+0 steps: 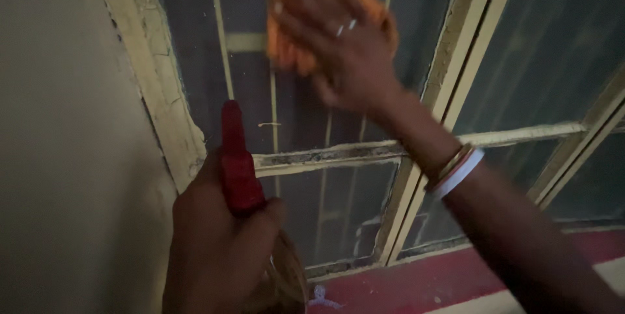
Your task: The person cleans a window with a cloth after applying a liquid from a spray bottle.
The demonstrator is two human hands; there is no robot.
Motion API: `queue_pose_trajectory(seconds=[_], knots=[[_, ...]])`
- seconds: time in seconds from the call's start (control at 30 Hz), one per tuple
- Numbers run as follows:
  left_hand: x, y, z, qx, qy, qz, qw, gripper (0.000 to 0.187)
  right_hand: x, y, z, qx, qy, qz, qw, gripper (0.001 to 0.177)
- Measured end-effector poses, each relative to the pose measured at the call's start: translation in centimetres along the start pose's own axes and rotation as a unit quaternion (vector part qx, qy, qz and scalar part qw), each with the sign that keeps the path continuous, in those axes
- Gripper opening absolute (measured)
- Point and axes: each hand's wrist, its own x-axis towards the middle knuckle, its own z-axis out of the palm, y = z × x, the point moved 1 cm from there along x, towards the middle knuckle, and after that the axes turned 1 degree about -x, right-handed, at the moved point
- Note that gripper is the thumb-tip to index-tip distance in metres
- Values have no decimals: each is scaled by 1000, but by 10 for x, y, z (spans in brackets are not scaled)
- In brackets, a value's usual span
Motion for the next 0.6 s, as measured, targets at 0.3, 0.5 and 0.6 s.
queue_pose_trajectory(seconds=[0.3,0.5,0.6], knots=[[-2,8,-2,22,-23,-131,991,57,-37,-65,33,98,-85,-173,976,89],[5,-4,-8,20,-23,-56,998,116,5,-22,21,12,-77,-74,994,84],[7,-9,-11,-47,-24,93,994,109,37,-5,12,-39,12,-51,998,90]])
